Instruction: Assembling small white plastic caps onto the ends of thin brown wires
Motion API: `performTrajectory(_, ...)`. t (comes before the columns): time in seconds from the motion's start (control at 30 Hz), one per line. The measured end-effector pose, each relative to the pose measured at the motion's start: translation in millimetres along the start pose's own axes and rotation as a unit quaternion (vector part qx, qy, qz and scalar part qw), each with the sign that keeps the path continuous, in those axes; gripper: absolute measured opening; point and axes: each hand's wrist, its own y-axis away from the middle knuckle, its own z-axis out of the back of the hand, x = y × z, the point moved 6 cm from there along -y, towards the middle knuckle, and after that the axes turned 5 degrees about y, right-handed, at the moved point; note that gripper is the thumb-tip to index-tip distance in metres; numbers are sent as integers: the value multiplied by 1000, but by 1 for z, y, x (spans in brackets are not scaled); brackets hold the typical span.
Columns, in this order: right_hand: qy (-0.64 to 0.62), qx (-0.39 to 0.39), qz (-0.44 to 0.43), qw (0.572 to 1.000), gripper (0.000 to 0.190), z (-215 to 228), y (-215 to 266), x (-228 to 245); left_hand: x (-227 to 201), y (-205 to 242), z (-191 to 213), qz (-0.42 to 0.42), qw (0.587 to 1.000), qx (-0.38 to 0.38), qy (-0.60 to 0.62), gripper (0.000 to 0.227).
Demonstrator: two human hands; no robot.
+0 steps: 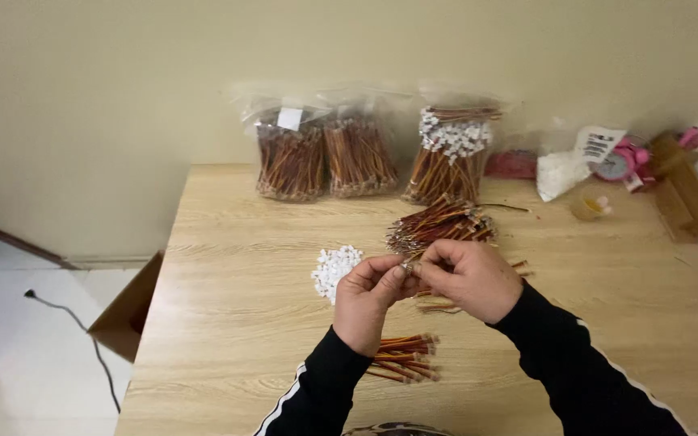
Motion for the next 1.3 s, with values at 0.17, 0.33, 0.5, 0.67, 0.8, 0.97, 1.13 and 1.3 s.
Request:
performTrajectory(0.17, -74, -6, 30, 997, 14, -8, -11, -25, 10, -6, 5, 17, 1000, -18, -5, 22)
performTrajectory(0.33, -88, 10, 11, 996, 18, -9, -8, -28, 14, -8, 9, 18, 1000, -19, -4, 21)
performTrajectory(0.5, 12, 23, 35, 999, 14, -7, -17, -30, 21, -12, 11, 21, 999, -21, -15, 22)
performTrajectory(0.67, 50, 25, 22, 998, 14, -3, -15, -22, 17, -12, 11, 26, 999, -25, -19, 24)
performTrajectory(0.8, 26, 33, 6, 999, 14, -8, -19, -34, 18, -12, 10, 29, 998, -20, -50, 23)
performTrajectory(0.97, 190, 7, 102, 976, 16, -13, -19, -23, 20, -14, 20, 18, 997, -28, -74, 24)
performTrajectory(1.13, 184, 28, 122, 975, 17, -21, -22, -13, 10, -10, 27, 2, 996, -31, -85, 25)
performTrajectory(1.3, 202, 17, 153, 967, 14, -30, -27, -14, 13, -8, 36, -12, 995, -53, -81, 23)
